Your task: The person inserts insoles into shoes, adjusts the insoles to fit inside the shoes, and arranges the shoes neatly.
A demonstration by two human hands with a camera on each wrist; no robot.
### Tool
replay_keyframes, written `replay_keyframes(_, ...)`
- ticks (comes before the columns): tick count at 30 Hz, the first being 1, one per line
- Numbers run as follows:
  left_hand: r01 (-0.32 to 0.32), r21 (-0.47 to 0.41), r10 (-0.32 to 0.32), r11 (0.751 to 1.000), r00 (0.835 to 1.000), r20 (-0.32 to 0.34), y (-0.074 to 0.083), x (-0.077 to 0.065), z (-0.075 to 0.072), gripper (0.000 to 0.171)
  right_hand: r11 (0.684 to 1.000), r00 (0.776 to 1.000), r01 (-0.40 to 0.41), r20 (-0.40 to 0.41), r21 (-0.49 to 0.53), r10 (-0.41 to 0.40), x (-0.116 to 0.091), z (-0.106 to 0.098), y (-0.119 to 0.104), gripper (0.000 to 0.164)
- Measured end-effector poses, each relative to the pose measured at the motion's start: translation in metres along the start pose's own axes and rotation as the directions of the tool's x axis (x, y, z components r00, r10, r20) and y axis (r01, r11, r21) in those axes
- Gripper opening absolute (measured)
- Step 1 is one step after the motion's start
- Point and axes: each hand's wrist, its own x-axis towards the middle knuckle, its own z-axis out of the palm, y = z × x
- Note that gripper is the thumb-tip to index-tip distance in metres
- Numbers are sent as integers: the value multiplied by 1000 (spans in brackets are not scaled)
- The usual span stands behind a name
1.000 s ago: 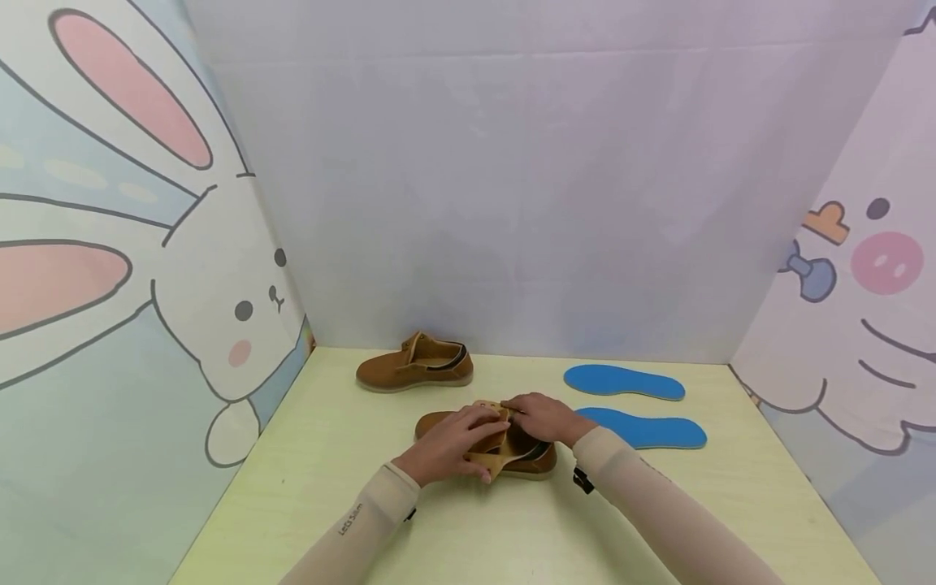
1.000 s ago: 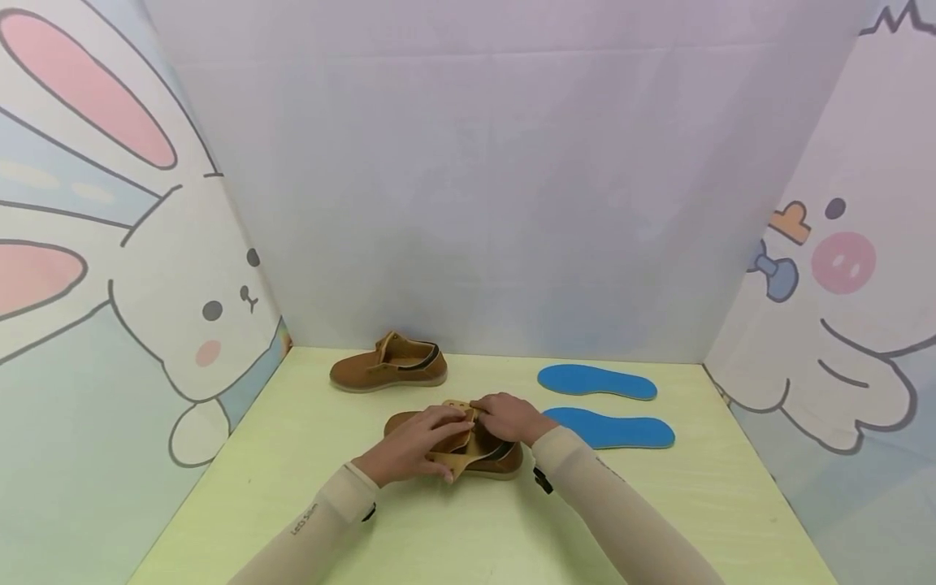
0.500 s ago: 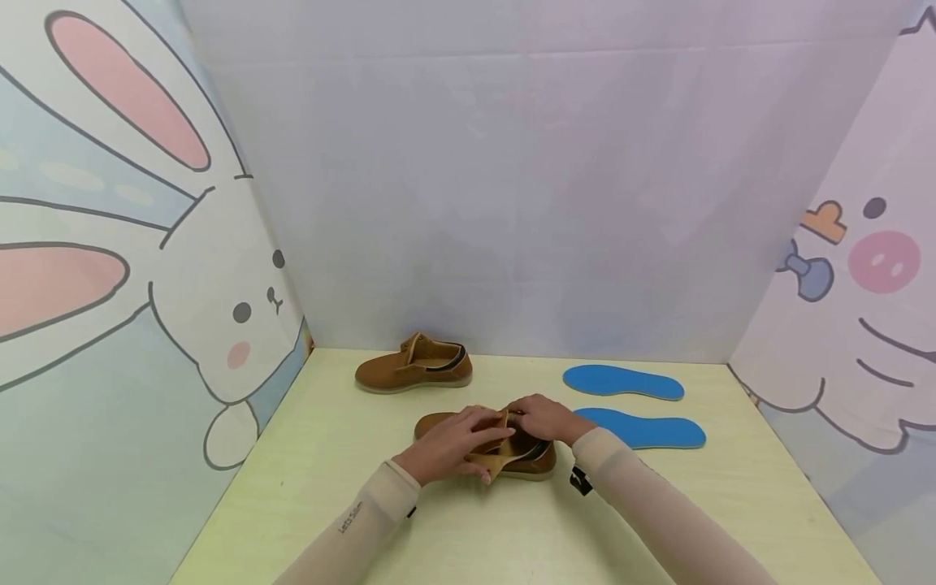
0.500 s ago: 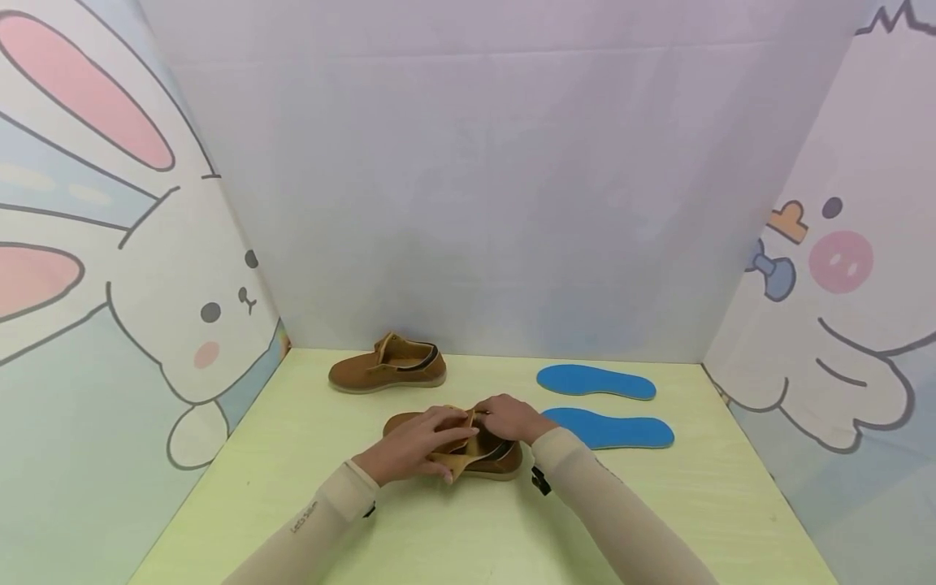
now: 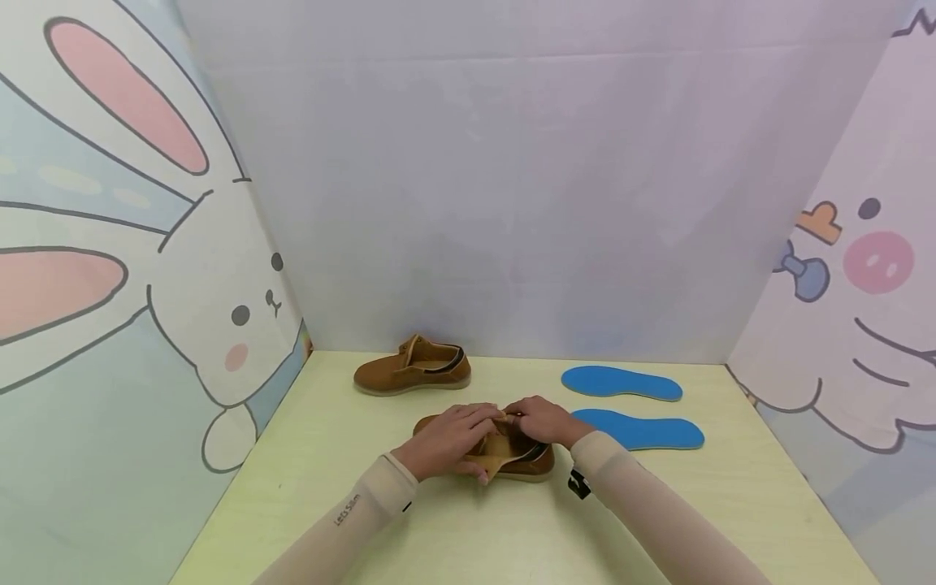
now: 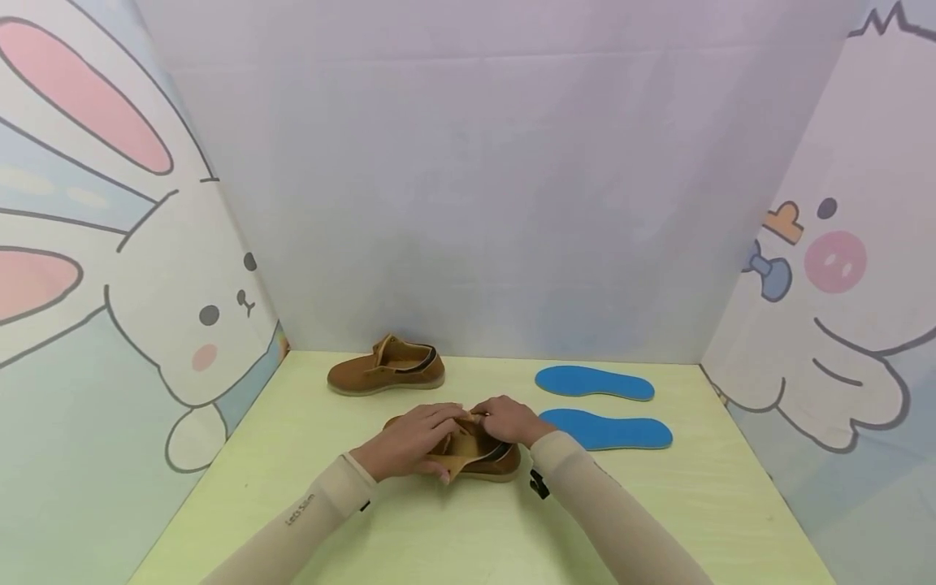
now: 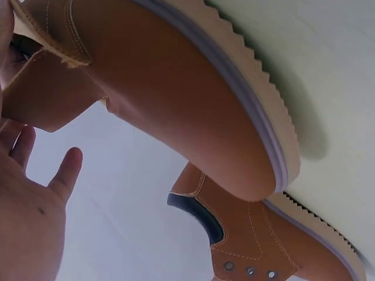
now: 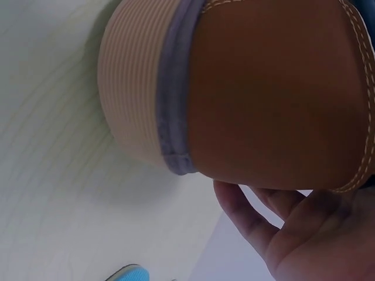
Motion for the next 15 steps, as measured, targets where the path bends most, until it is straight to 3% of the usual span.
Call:
replay_keyframes(8,59,136,-65,989,997,39,0,-2,-10,58,1000,1000,-25,0,-10,25,-1,1,-2,32)
replay_keyframes(15,99,197,-100,975,995,0,-5,-7,-11,60,999,999,-40,-14,-10,40,-2,0,-3,32)
